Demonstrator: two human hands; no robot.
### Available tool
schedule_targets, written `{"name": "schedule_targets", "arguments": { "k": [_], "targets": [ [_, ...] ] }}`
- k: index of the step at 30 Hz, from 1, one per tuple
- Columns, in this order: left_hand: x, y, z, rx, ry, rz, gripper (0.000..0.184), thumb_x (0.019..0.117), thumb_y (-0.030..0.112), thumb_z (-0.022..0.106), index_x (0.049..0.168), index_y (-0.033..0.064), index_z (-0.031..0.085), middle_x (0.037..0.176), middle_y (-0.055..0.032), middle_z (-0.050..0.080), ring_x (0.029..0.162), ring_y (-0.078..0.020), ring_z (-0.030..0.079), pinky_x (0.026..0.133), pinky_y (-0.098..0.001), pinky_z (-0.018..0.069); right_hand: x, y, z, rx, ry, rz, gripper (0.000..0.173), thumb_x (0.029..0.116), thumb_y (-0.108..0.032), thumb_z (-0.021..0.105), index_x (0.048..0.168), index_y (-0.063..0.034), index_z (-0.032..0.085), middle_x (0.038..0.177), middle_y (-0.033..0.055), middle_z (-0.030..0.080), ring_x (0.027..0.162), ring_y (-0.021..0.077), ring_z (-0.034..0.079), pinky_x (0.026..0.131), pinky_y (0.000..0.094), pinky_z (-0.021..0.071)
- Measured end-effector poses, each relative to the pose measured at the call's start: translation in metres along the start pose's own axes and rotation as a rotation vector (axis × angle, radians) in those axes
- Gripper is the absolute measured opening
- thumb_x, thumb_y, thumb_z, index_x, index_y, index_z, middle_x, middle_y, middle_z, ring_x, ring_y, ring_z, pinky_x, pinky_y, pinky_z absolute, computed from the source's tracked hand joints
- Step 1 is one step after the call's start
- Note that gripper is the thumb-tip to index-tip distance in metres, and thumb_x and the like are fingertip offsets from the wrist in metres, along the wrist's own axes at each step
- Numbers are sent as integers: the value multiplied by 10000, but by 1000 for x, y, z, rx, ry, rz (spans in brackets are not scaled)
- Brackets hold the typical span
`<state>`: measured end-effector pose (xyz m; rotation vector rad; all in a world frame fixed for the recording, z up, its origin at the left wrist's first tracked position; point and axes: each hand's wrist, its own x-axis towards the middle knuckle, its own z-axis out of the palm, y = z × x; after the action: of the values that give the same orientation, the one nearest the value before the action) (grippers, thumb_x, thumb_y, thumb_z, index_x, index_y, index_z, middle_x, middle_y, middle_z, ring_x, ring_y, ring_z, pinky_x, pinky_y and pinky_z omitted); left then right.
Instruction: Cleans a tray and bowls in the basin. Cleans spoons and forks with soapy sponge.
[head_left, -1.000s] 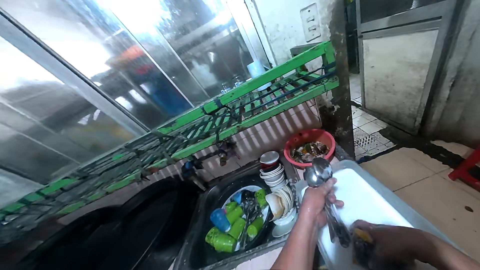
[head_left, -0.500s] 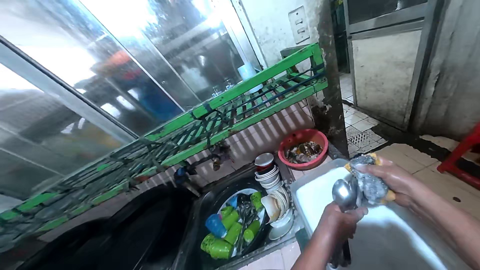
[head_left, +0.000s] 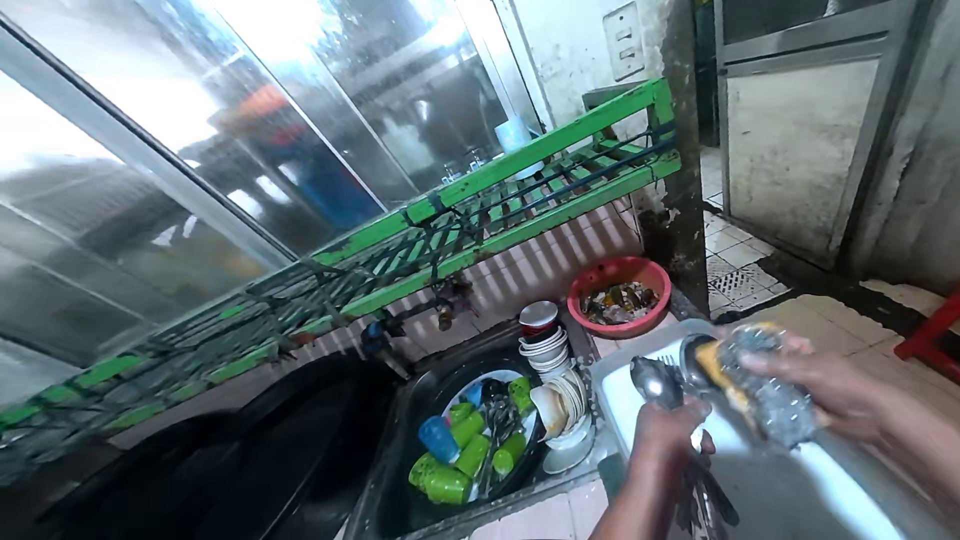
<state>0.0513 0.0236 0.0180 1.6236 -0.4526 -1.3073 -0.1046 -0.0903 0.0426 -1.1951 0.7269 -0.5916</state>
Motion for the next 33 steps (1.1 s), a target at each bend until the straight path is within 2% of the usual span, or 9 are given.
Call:
{"name": "schedule_targets", "arguments": {
  "k": [4,7,12,16,19,24,27,30,33],
  "targets": [
    [0,-6,17,207,88,-7,213,1031,227,628,1012,17,598,634,-7,546,514,-95,538,530,-264,488,23,3,17,-632,216,64,472,895,-226,810,1313,-89,639,1185,199,679,1096,336,654,969,569,502],
    [4,-10,19,251,142,18,222,1038,230,617,1034,9,606,683,-30,554,542,-113,541,551,-285,490,33,13,14,-755,346,-91,502,890,-229,816,1312,-28,634,1261,252,647,1178,425,621,1011,647,460],
    [7,-7,13,294,201,25,272,1025,198,631,1194,-11,592,845,-90,611,641,-150,579,637,-328,521,28,37,26,-690,161,-8,536,886,-297,806,1331,-68,615,1259,201,651,1178,334,626,1025,550,485],
    [5,-16,8,237,175,-6,242,1024,209,646,1125,-7,600,725,-46,563,555,-111,534,562,-276,487,40,14,8,-963,316,-83,480,925,-246,772,1351,-81,623,1216,253,677,1144,459,641,973,679,469],
    [0,-15,1,150,104,8,205,1018,197,652,1082,5,616,687,-26,577,530,-92,554,534,-246,499,50,2,-13,-742,443,-202,489,943,-242,760,1337,-13,586,1222,276,649,1112,456,639,948,686,480],
    [-5,-17,-10,-12,-200,43,207,1016,151,626,1150,-5,601,716,-43,619,551,-98,591,533,-239,522,28,-9,5,-679,77,110,561,954,-258,744,1451,-129,519,1206,210,654,1054,336,656,916,540,525],
    [-7,-12,-15,-1,-215,6,201,1062,193,566,1103,3,617,785,-45,634,553,-88,573,526,-223,511,26,-10,0,-562,325,-45,437,966,-216,724,1364,-86,597,1083,252,674,935,386,662,828,605,518],
    [-1,-14,-9,-74,-128,-8,209,1070,196,551,1011,8,619,718,-23,588,488,-71,508,470,-208,468,34,-11,-9,-187,631,-106,510,962,-281,723,1396,-91,535,1108,237,655,939,366,651,804,606,515],
    [4,-6,5,-125,-98,-27,233,1081,214,534,961,21,583,590,16,487,428,-56,438,429,-195,421,27,8,19,-213,503,-17,520,966,-293,724,1365,-25,528,1062,229,664,898,344,668,795,568,549]
  ]
}}
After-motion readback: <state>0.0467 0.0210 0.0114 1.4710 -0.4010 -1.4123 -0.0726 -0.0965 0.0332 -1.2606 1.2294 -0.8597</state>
